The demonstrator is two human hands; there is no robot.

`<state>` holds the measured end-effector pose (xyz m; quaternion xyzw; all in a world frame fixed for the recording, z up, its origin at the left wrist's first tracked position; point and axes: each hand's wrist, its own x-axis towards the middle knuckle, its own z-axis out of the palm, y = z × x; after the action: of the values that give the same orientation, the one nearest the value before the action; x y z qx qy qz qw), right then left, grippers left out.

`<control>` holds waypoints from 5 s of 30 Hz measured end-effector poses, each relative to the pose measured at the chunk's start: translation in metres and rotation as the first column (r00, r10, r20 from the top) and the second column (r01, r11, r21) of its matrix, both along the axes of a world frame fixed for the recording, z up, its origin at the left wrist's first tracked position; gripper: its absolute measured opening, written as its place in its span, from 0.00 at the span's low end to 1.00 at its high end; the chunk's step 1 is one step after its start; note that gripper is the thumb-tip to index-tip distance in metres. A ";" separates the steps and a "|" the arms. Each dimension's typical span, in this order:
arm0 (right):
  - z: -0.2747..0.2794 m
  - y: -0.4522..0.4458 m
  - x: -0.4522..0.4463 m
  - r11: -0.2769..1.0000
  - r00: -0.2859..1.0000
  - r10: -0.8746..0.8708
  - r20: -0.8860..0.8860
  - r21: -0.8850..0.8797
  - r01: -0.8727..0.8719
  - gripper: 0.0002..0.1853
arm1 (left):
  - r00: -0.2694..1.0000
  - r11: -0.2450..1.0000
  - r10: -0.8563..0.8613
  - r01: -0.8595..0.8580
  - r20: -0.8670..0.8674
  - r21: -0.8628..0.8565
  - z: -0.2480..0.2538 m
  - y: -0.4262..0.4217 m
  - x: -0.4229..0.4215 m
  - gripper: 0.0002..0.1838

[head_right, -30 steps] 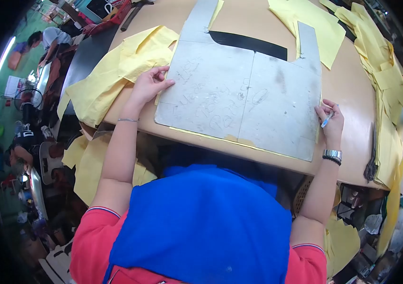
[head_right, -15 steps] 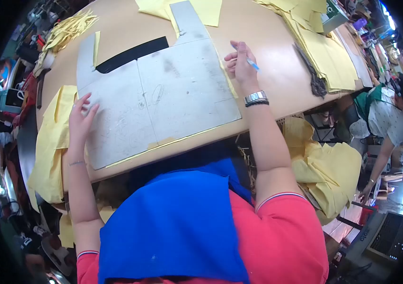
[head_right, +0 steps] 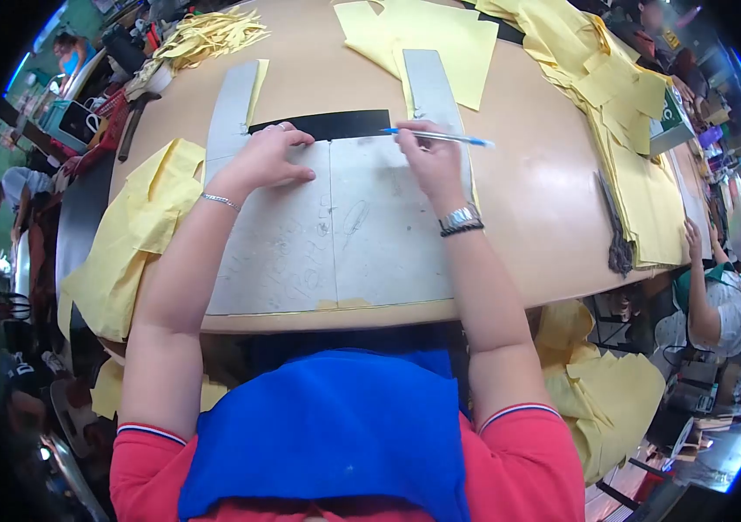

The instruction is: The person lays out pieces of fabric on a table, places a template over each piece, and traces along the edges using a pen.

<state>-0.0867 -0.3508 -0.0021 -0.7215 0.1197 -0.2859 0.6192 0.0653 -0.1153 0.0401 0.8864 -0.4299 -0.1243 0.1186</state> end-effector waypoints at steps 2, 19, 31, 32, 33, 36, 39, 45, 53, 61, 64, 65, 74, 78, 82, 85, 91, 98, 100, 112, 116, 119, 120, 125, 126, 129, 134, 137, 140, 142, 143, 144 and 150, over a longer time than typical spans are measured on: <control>0.000 0.013 0.020 0.997 0.999 0.028 -0.036 -0.073 -0.031 0.09 | 1.000 0.999 -0.013 0.012 0.017 0.036 0.003 -0.002 -0.002 0.31; -0.018 0.052 0.056 0.931 0.991 0.117 -0.065 -0.340 -0.132 0.06 | 0.994 0.972 0.090 -0.073 0.067 -0.223 -0.038 0.023 -0.038 0.24; -0.028 -0.061 0.040 0.954 0.966 -0.253 -0.056 -0.181 0.240 0.08 | 0.980 0.952 0.127 -0.078 0.151 -0.295 -0.047 0.023 -0.046 0.22; -0.026 -0.065 0.037 0.946 0.955 -0.287 -0.078 -0.181 0.269 0.08 | 0.978 0.948 0.132 -0.077 0.162 -0.308 -0.047 0.021 -0.046 0.22; -0.027 -0.066 0.038 0.943 0.955 -0.284 -0.083 -0.204 0.263 0.08 | 0.972 0.928 0.144 -0.068 0.183 -0.367 -0.049 0.021 -0.044 0.21; -0.025 -0.061 0.036 0.933 0.955 -0.280 -0.103 -0.261 0.245 0.08 | 0.962 0.883 0.187 -0.076 0.199 -0.463 -0.050 0.024 -0.043 0.20; -0.022 -0.058 0.034 0.915 0.950 -0.285 -0.131 -0.331 0.229 0.08 | 0.961 0.894 0.236 -0.158 0.141 -0.420 -0.043 0.031 -0.043 0.21; -0.028 -0.065 0.039 0.913 0.950 -0.264 -0.165 -0.361 0.191 0.07 | 0.986 0.884 0.163 -0.139 0.015 -0.446 -0.013 0.074 -0.046 0.21; -0.030 -0.062 0.051 0.986 0.986 -0.168 -0.020 -0.021 0.167 0.08 | 0.323 0.225 -0.925 0.046 -0.199 -0.973 0.148 0.081 -0.153 0.37; 0.008 0.038 0.084 0.992 0.993 0.114 -0.004 0.061 -0.113 0.10 | 0.955 0.858 0.292 -0.285 -0.049 -0.428 0.015 0.095 -0.016 0.30; 0.018 0.028 0.060 0.992 0.998 0.038 -0.046 -0.119 -0.043 0.12 | 0.880 0.877 0.418 -0.324 0.227 -0.355 -0.021 0.113 0.009 0.31; 0.018 0.007 0.042 0.946 0.995 -0.049 -0.084 -0.325 0.019 0.12 | 0.857 0.865 0.433 -0.308 0.280 -0.395 -0.029 0.117 0.011 0.33; -0.003 -0.045 -0.074 0.954 0.861 -0.269 -0.431 -0.240 0.178 0.22 | 0.852 0.840 0.467 -0.345 0.236 -0.419 -0.054 0.124 0.029 0.37; -0.011 -0.047 -0.074 0.953 0.885 -0.271 -0.378 -0.231 0.194 0.24 | 0.861 0.833 0.464 -0.342 0.210 -0.435 -0.053 0.127 0.031 0.37; -0.012 -0.043 -0.071 0.935 0.881 -0.309 -0.358 -0.283 0.213 0.24 | 0.872 0.816 0.469 -0.368 0.138 -0.445 -0.049 0.127 0.029 0.38; -0.013 -0.044 -0.075 0.938 0.866 -0.316 -0.387 -0.268 0.222 0.25 | 0.871 0.809 0.476 -0.378 0.124 -0.451 -0.054 0.128 0.032 0.38; -0.015 -0.045 -0.076 0.937 0.887 -0.295 -0.356 -0.289 0.196 0.26 | 0.877 0.824 0.467 -0.383 0.117 -0.419 -0.055 0.129 0.035 0.39; -0.011 -0.051 -0.066 0.876 0.926 -0.340 -0.165 -0.415 0.248 0.17 | 0.845 0.874 0.436 -0.316 0.309 -0.369 -0.057 0.120 0.025 0.32; 0.009 -0.035 -0.043 0.871 0.923 -0.375 -0.081 -0.371 0.322 0.20 | 0.885 0.929 0.306 -0.196 0.350 -0.315 -0.060 0.116 0.025 0.28; -0.005 0.130 0.147 0.971 0.971 0.239 -0.019 -0.025 -0.239 0.11 | 0.944 0.940 0.293 -0.257 0.150 -0.223 -0.049 0.116 0.020 0.23; -0.008 0.151 0.162 0.938 0.967 0.222 -0.123 -0.245 -0.246 0.09 | 0.942 0.941 0.291 -0.250 0.169 -0.227 -0.052 0.116 0.020 0.24; -0.011 0.154 0.165 0.931 0.970 0.204 -0.129 -0.279 -0.233 0.09 | 0.942 0.940 0.292 -0.252 0.165 -0.230 -0.050 0.117 0.021 0.24; -0.011 0.154 0.164 0.930 0.971 0.199 -0.130 -0.288 -0.229 0.08 | 0.942 0.940 0.294 -0.253 0.164 -0.228 -0.049 0.117 0.020 0.24; -0.014 0.154 0.167 0.932 0.975 0.190 -0.116 -0.290 -0.216 0.08 | 0.940 0.936 0.299 -0.255 0.167 -0.244 -0.052 0.116 0.021 0.24; -0.015 0.154 0.167 0.933 0.975 0.187 -0.117 -0.289 -0.214 0.08 | 0.940 0.935 0.299 -0.255 0.165 -0.247 -0.052 0.116 0.021 0.24; -0.014 0.152 0.167 0.916 0.980 0.155 -0.126 -0.352 -0.190 0.08 | 0.940 0.934 0.299 -0.252 0.165 -0.253 -0.054 0.117 0.021 0.24; -0.022 0.151 0.170 0.933 0.970 0.221 -0.103 -0.266 -0.241 0.08 | 0.941 0.935 0.299 -0.257 0.157 -0.245 -0.053 0.117 0.021 0.24; -0.024 0.148 0.172 0.930 0.964 0.233 -0.131 -0.261 -0.260 0.09 | 0.942 0.933 0.300 -0.257 0.152 -0.251 -0.054 0.117 0.021 0.24; -0.025 0.148 0.173 0.937 0.962 0.245 -0.117 -0.226 -0.266 0.10 | 0.941 0.936 0.298 -0.254 0.162 -0.244 -0.053 0.117 0.022 0.24; -0.026 0.150 0.174 0.937 0.960 0.254 -0.120 -0.215 -0.275 0.10 | 0.942 0.940 0.292 -0.251 0.164 -0.233 -0.050 0.117 0.021 0.24; -0.025 0.150 0.173 0.935 0.959 0.252 -0.133 -0.224 -0.277 0.10 | 0.943 0.939 0.294 -0.255 0.155 -0.230 -0.050 0.117 0.020 0.24; -0.022 0.149 0.172 0.933 0.959 0.245 -0.140 -0.234 -0.273 0.10 | 0.944 0.940 0.293 -0.255 0.152 -0.227 -0.050 0.118 0.020 0.24; 0.001 0.119 0.131 0.966 0.981 0.190 0.040 0.170 -0.194 0.12 | 0.939 0.927 0.309 -0.261 0.153 -0.268 -0.056 0.120 0.028 0.27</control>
<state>0.0444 -0.2314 -0.0009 -0.6698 0.0665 -0.2213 0.7057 0.0933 0.0047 -0.0155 0.9261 -0.3173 0.0345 0.2011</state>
